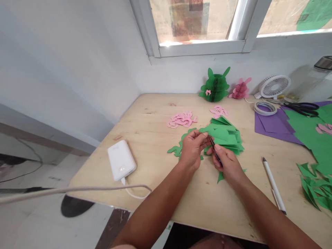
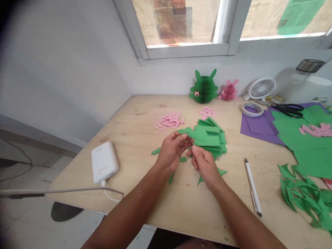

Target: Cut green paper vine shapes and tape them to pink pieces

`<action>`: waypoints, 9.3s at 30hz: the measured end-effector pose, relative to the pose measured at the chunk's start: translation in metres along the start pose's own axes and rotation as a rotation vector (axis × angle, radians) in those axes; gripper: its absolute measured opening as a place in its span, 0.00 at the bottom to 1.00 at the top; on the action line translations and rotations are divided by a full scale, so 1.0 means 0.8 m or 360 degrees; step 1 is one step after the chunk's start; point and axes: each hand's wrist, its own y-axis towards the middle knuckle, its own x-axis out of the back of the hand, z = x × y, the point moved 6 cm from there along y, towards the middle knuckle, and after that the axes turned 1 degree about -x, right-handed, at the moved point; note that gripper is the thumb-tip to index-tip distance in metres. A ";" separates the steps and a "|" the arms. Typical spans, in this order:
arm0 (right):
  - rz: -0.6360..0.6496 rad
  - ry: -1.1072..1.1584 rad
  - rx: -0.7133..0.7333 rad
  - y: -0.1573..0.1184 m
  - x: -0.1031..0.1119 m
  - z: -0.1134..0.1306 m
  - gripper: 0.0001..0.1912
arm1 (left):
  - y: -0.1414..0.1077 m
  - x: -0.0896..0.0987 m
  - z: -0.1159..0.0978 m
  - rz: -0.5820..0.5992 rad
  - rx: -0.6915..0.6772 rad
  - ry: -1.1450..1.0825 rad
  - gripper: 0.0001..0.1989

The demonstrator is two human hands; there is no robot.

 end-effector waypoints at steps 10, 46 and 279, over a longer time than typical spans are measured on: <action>-0.0149 0.0000 0.0069 0.004 0.008 -0.001 0.26 | -0.002 -0.001 0.010 -0.0046 0.0015 -0.0067 0.17; -0.0209 -0.0031 0.0022 0.002 0.017 0.018 0.29 | -0.004 -0.007 0.006 0.0034 -0.0049 0.0259 0.11; -0.0181 0.0097 -0.0150 0.000 0.017 0.012 0.26 | -0.005 -0.011 0.008 0.0166 0.0149 0.0135 0.12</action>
